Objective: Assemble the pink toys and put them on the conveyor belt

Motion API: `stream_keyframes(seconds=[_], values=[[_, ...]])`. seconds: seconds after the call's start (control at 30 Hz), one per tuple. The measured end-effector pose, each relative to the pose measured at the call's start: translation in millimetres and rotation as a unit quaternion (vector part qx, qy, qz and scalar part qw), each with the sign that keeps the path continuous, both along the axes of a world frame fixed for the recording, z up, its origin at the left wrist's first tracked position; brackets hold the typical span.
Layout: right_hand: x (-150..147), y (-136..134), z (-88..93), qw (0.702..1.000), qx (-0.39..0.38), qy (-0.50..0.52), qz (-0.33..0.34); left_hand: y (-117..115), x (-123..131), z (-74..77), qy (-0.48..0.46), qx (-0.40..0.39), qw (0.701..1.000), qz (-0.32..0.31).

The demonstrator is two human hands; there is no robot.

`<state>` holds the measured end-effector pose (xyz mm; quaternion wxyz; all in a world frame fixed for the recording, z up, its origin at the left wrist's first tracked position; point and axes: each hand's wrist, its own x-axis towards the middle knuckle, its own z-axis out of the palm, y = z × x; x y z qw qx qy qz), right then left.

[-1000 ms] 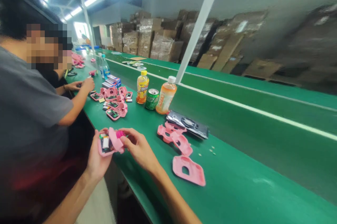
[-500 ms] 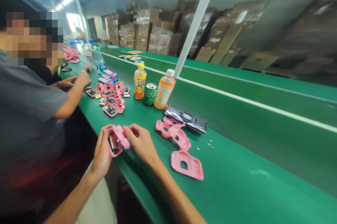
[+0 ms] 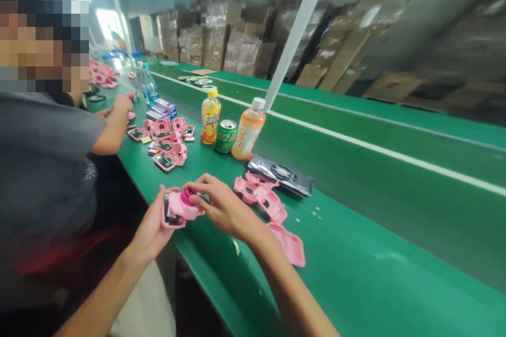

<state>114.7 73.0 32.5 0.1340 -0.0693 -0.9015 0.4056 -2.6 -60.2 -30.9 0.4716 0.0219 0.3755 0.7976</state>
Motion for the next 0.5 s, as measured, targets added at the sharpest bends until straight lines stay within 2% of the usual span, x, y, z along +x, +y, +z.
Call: stream_keyframes(seconds=[0.1, 0.2, 0.27, 0.4, 0.5], values=[[-0.5, -2.4, 5.4, 0.999, -0.001, 0.021, 0.045, 3.6, 1.6, 0.6, -0.003, 0.024, 0.998, -0.056], [-1.5, -2.8, 4.1, 0.998, -0.007, 0.029, 0.046, 8.6, 4.7, 0.6, 0.03, 0.022, 0.998, -0.049], [-1.8, -2.6, 2.9, 0.999, -0.004, 0.03, 0.016, 12.1, 7.5, 0.2, 0.053, 0.018, 0.998, -0.023], [-3.5, -4.3, 2.8, 0.996, -0.008, 0.021, -0.086, 19.0, 13.4, 0.8, 0.08, 0.024, 0.996, 0.039], [-6.0, -6.3, 3.4, 0.993, -0.02, 0.009, -0.117, 23.7, 16.9, 3.6, 0.095, 0.023, 0.993, 0.069]])
